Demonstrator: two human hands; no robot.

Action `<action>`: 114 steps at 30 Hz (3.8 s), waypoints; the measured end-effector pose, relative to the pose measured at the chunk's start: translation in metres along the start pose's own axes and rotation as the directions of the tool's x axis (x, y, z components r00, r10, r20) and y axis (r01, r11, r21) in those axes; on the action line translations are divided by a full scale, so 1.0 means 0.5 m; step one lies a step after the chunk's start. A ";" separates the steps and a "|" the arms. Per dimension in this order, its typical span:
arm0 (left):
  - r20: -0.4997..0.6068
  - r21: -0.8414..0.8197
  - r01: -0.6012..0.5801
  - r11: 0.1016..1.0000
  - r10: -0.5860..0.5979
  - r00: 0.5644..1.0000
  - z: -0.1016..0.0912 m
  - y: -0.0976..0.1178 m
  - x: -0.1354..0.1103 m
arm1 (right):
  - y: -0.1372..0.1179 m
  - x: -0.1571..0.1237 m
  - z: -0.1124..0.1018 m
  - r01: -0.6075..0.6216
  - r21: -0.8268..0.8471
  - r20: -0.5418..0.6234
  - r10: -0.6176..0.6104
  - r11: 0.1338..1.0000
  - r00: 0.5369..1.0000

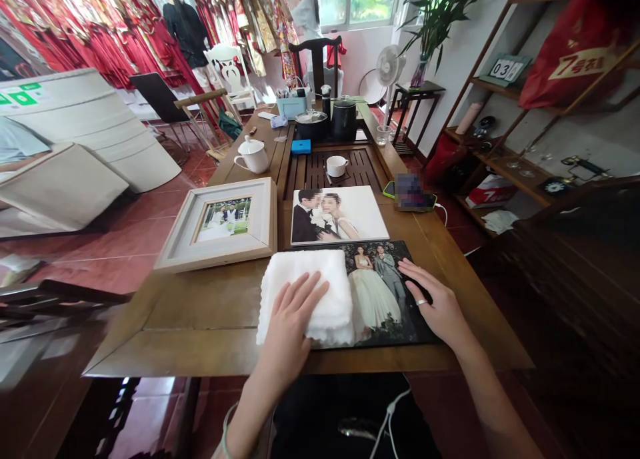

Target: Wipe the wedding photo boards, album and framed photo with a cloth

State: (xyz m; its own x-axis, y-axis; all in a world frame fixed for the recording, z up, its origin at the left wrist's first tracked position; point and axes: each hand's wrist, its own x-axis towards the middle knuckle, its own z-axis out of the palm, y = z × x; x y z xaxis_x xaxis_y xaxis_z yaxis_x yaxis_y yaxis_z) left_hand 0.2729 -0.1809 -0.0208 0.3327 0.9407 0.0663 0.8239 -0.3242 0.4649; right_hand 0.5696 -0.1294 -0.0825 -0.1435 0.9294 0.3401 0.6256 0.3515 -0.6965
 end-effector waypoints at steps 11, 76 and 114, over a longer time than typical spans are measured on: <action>0.003 0.042 0.009 0.999 -0.010 1.000 0.018 0.044 -0.078 | 0.004 -0.003 0.002 0.023 -0.021 -0.007 -0.023 1.000 1.000; 0.064 0.099 -0.084 0.992 0.078 0.995 0.118 0.181 0.086 | 0.025 -0.006 0.005 0.065 0.021 -0.016 -0.065 0.998 0.998; -0.104 0.084 0.124 0.989 -0.115 0.988 0.046 0.083 -0.043 | -0.001 -0.006 -0.003 0.082 -0.073 -0.080 -0.088 0.994 0.993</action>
State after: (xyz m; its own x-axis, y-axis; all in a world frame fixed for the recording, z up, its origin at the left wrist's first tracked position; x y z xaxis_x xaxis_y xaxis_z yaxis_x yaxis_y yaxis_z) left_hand 0.3106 -0.2167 -0.0234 0.1861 0.9770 0.1037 0.8942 -0.2122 0.3941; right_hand 0.5708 -0.1324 -0.0823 -0.1358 0.8830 0.4493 0.6658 0.4172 -0.6186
